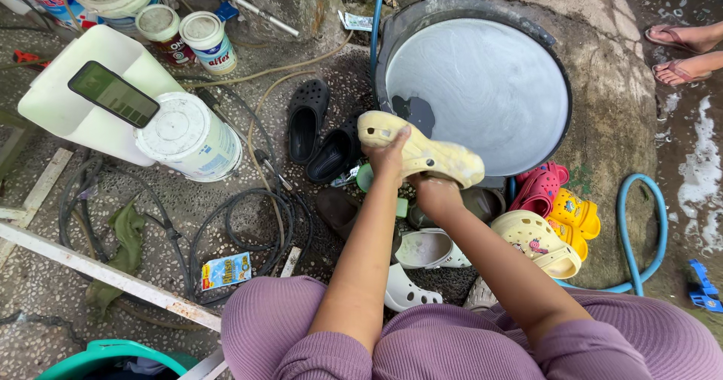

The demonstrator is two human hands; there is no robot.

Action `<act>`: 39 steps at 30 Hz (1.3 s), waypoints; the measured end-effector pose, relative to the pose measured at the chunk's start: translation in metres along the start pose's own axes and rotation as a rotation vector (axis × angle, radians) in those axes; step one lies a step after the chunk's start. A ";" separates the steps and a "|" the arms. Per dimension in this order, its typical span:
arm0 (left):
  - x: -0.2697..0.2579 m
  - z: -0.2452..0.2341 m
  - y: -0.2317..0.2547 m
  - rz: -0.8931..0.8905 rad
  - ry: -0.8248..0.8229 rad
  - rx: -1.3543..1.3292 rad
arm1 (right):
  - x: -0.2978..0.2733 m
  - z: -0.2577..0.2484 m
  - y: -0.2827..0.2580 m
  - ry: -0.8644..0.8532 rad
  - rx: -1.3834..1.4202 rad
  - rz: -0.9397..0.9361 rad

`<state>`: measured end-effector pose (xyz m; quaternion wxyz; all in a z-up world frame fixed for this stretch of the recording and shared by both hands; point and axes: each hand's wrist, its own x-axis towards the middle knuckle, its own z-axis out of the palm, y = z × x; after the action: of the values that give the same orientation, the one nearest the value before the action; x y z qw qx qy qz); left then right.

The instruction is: The person washes a shoe by hand using a brush and soapy water in a basin.

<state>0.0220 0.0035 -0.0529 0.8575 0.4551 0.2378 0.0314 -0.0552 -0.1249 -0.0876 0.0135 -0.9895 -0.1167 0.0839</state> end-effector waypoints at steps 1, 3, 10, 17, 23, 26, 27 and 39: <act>0.002 0.000 -0.001 -0.003 0.004 0.002 | -0.015 -0.007 -0.002 -0.051 -0.098 0.026; 0.005 -0.001 0.001 -0.092 0.064 0.058 | -0.052 -0.022 -0.005 0.010 -0.074 0.061; -0.017 0.015 0.007 -0.043 0.076 0.113 | -0.046 -0.013 -0.021 0.025 0.009 0.185; -0.019 0.013 0.000 0.039 0.097 0.144 | -0.066 0.011 0.006 0.062 0.015 0.148; -0.017 0.011 -0.010 0.081 0.125 0.194 | -0.098 0.033 0.007 0.077 0.105 0.266; -0.011 0.013 -0.013 0.113 0.146 0.236 | -0.065 0.035 -0.016 0.165 0.251 0.157; -0.011 0.011 -0.017 0.115 0.169 0.272 | -0.060 0.035 -0.023 0.140 0.295 0.128; -0.010 0.009 -0.023 0.158 0.150 0.272 | -0.054 0.026 -0.014 -0.013 0.182 0.248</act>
<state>0.0133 -0.0195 -0.0638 0.7627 0.5807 0.2666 0.1000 -0.1146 -0.1235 -0.1043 0.0917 -0.9905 0.0146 0.1016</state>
